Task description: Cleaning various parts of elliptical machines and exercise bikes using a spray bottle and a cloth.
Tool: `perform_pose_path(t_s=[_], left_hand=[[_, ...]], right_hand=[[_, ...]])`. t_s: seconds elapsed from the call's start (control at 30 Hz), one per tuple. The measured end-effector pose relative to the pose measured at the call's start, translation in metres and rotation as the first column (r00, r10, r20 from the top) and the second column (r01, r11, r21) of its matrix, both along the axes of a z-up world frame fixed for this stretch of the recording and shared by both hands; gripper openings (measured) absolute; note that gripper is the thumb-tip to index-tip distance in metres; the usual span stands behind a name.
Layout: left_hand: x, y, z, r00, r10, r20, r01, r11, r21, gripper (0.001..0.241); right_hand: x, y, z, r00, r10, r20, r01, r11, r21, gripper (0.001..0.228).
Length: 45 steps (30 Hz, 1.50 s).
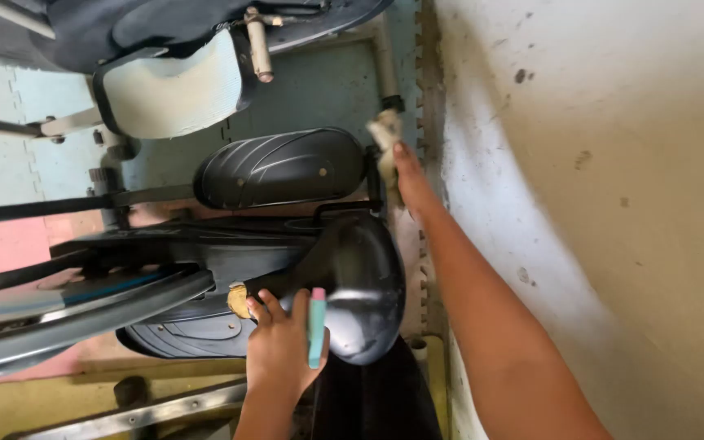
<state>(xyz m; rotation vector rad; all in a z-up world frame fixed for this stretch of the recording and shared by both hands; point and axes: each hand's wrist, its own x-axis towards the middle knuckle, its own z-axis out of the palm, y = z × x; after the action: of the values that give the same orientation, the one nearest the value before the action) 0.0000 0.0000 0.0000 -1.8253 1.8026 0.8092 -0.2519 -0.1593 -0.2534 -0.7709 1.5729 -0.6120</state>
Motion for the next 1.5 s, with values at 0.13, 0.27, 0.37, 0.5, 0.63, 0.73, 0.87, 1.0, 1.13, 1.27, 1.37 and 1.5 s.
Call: perform_pose_path(t_s=[0.13,0.27,0.37,0.5,0.63,0.73,0.87,1.0,1.13,1.27,1.37,1.5], left_hand=[[-0.001,0.010,-0.020,0.990,-0.134,0.051,0.140,0.980,-0.145,0.069],[0.000,0.023,-0.031,0.995,-0.075,0.059,0.082,0.988,-0.130,0.063],[-0.007,0.012,-0.022,0.995,-0.078,0.063,0.082,0.994,-0.071,0.068],[-0.006,0.011,-0.019,0.997,-0.057,0.051,0.059,0.998,-0.028,0.067],[-0.003,0.014,-0.024,0.999,-0.030,0.040,0.029,0.999,0.031,0.058],[0.003,0.020,-0.029,0.998,-0.061,0.000,0.061,0.994,-0.089,0.060],[0.018,0.027,-0.017,0.992,-0.084,-0.096,0.071,0.989,-0.128,0.069],[0.049,0.055,0.001,0.865,0.073,-0.496,-0.262,0.910,-0.321,0.051],[0.059,0.094,0.010,0.746,0.100,-0.658,-0.478,0.768,-0.426,0.048],[0.060,0.123,0.025,0.685,0.175,-0.707,-0.560,0.748,-0.357,0.044],[0.061,0.140,0.040,0.700,0.184,-0.690,-0.569,0.728,-0.382,0.044],[0.061,0.147,0.062,0.623,0.217,-0.752,-0.633,0.705,-0.321,0.064]], right_hand=[[0.019,0.025,-0.067,0.978,0.208,0.004,-0.207,0.978,-0.035,0.062],[0.023,0.073,-0.053,0.928,0.295,-0.227,-0.342,0.918,-0.201,0.062],[0.011,0.109,-0.047,0.918,0.264,-0.297,-0.343,0.903,-0.258,0.062],[-0.023,0.153,-0.051,0.965,0.257,-0.048,-0.261,0.954,-0.149,0.058],[-0.050,0.160,0.026,0.868,-0.084,0.489,0.034,0.993,0.110,0.059],[-0.053,0.163,0.081,0.601,-0.336,0.726,0.257,0.940,0.223,0.058],[0.003,0.159,0.154,0.928,0.069,0.366,-0.033,0.994,-0.105,0.055],[0.074,0.142,0.217,0.591,0.340,-0.732,-0.734,0.602,-0.314,0.055],[0.136,0.124,0.213,0.346,0.327,-0.880,-0.879,0.442,-0.181,0.049],[0.197,0.134,0.205,0.249,0.623,-0.742,-0.957,0.275,-0.091,0.053],[0.183,0.151,0.210,0.325,0.567,-0.757,-0.946,0.192,-0.263,0.058],[0.121,0.169,0.228,0.218,0.614,-0.759,-0.943,-0.066,-0.325,0.068]])
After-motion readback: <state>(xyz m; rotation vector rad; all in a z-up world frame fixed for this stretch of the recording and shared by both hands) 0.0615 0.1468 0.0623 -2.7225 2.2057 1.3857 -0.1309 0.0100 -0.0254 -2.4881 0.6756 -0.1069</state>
